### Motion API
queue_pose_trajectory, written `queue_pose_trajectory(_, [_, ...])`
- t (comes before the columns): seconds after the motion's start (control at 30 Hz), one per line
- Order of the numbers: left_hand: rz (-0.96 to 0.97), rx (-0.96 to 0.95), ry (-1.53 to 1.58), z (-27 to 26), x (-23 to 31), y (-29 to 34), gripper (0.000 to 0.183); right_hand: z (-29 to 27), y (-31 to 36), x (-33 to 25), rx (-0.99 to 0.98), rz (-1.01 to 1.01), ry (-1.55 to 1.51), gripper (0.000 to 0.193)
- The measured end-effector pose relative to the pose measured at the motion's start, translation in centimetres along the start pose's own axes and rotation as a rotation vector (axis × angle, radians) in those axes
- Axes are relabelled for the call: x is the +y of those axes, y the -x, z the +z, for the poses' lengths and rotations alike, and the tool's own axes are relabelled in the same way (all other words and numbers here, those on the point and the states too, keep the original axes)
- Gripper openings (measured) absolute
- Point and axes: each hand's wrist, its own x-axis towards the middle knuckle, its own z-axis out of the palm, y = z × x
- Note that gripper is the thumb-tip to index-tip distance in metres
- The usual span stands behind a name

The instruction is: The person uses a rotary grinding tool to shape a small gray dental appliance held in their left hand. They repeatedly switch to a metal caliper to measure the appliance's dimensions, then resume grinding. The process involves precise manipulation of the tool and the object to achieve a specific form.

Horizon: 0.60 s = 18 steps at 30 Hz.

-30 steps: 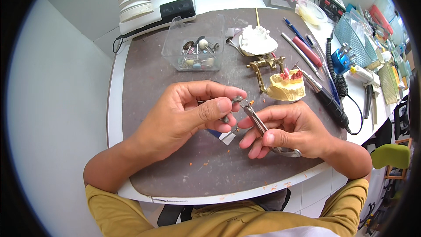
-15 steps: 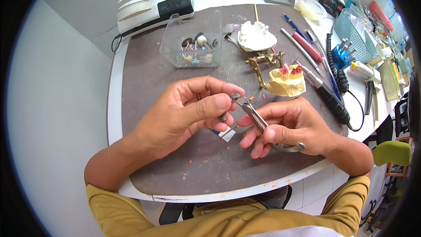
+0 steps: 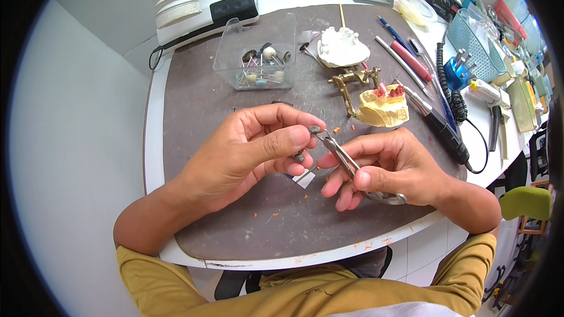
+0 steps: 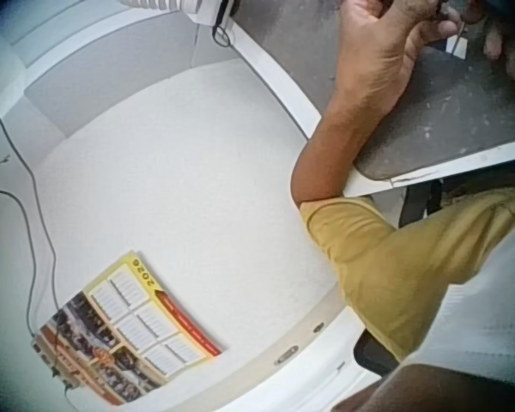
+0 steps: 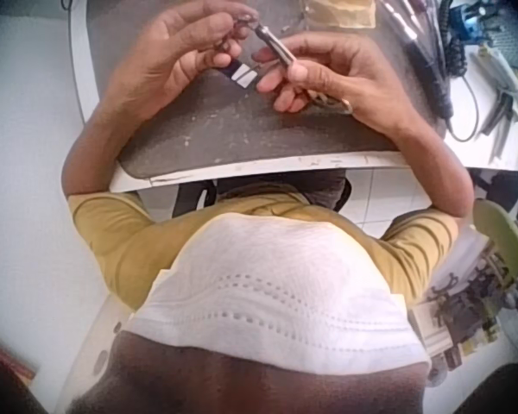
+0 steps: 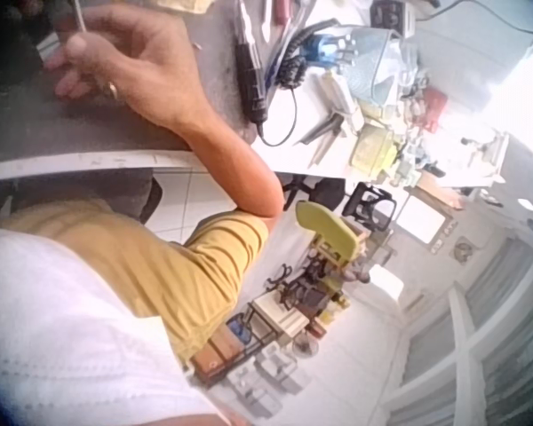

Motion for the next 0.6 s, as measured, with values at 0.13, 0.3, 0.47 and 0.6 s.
queue_pose_trajectory(0.13, [-0.004, -0.006, 0.006, 0.1, 0.02, 0.0, 0.038, -0.09, 0.0, 0.13, -0.017, -0.022, -0.017, 0.04])
queue_pose_trajectory(0.3, [-0.006, -0.008, 0.012, 0.03, -0.09, -0.02, 0.038, -0.05, -0.01, 0.08, -0.021, -0.018, -0.033, 0.04])
queue_pose_trajectory(0.47, [-0.005, -0.004, 0.018, 0.0, -0.06, 0.17, 0.036, 0.16, 0.01, -0.17, -0.039, -0.018, -0.017, 0.041])
queue_pose_trajectory(0.6, [-0.03, 0.019, 0.033, 0.19, 0.07, 0.01, 0.035, 0.19, -0.08, -0.08, -0.016, -0.024, 0.005, 0.051])
